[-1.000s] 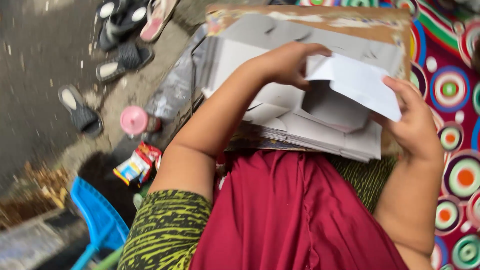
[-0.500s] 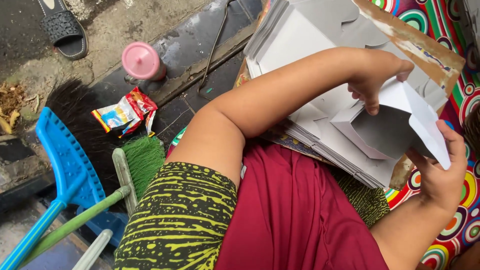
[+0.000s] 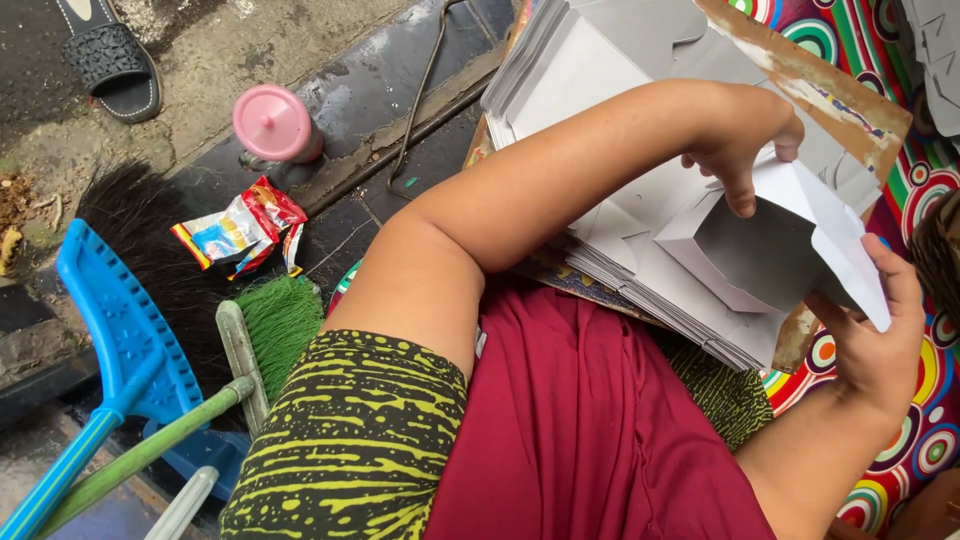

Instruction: Folding flat cardboard templates into boxes while sitting on a mat

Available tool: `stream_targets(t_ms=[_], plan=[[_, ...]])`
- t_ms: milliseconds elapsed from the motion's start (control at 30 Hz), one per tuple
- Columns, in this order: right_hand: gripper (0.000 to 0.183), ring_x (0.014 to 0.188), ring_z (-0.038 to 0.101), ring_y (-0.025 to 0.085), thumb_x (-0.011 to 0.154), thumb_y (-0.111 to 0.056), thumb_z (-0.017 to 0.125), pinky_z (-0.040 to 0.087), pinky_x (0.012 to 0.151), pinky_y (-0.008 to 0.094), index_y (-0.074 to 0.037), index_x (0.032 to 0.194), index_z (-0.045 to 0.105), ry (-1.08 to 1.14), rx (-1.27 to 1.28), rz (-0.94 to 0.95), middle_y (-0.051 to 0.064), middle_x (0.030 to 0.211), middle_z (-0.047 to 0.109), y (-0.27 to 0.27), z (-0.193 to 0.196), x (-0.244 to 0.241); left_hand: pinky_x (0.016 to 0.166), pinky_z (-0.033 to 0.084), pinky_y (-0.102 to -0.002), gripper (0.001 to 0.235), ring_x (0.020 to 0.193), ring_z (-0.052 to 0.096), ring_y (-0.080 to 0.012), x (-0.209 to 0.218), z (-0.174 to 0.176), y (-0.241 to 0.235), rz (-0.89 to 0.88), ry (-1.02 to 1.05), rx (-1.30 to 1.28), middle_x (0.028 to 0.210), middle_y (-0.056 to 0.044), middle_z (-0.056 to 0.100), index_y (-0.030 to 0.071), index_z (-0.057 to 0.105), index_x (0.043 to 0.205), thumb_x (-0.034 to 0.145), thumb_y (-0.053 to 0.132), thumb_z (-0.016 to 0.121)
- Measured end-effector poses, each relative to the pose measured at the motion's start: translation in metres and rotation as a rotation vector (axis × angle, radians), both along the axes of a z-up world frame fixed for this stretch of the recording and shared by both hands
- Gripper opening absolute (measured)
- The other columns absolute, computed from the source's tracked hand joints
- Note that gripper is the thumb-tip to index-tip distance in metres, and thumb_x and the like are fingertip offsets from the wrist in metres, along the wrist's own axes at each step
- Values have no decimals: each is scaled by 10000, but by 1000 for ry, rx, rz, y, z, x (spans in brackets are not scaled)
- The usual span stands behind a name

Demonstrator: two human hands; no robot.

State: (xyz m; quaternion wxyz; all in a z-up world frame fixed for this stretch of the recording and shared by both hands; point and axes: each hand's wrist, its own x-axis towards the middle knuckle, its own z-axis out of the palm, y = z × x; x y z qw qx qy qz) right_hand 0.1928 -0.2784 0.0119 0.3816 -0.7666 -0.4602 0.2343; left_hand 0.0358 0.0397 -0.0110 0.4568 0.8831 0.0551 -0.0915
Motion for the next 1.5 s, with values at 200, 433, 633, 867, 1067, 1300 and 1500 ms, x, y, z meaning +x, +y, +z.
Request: stream_targets(t_ms=[200,433,633,867,1067,1300,1500], plan=[[759,1318,498,230,856,117,709,453,1022,322,-33,1551,443,-46,-22,-1,158,1541,498,1,5,-7,573,652,-329,889,660,740,-173,-7,5,-3,13,46,-91,864,-48,724,243,494,1405,705,486,986],[695,1250,494,279,955,83,691,446,959,373,69,1604,443,-188,-71,87,220,1525,469,1,12,-4,854,535,-375,941,1132,648,-274,17,-53,-8,42,-303,55,1277,-51,693,141,567,1404,712,652,948],[700,1301,501,325,936,93,711,427,1039,412,86,1583,444,-216,-64,143,268,1512,488,1,12,2,464,553,-312,833,549,711,-142,-9,-28,-6,102,-117,-109,766,12,739,135,641,1290,680,597,971],[743,1486,419,573,867,3,797,361,1172,627,135,1538,508,-604,-54,294,407,1618,344,16,46,-36,548,429,-375,565,703,626,-174,11,-53,-17,71,-187,37,769,41,702,211,673,844,676,640,1002],[913,1571,300,572,910,-276,755,270,1307,704,81,1643,343,-682,57,533,382,1663,300,49,104,-93,554,461,-457,616,685,655,-299,15,-78,-39,217,-376,116,768,-56,710,182,687,885,660,659,1006],[874,1487,455,511,910,-443,487,318,1205,617,101,1592,450,-637,-176,722,354,1630,466,94,123,-78,698,516,-482,803,971,708,-361,-41,-47,-91,502,-334,-19,1069,-123,749,130,527,1198,683,598,930],[790,1182,671,285,844,-411,723,484,945,454,-106,1558,574,-728,-538,666,90,1279,731,144,110,-56,839,523,-416,612,1080,697,-296,-63,-49,-134,834,-392,-384,1163,-63,679,154,486,1121,724,525,767]])
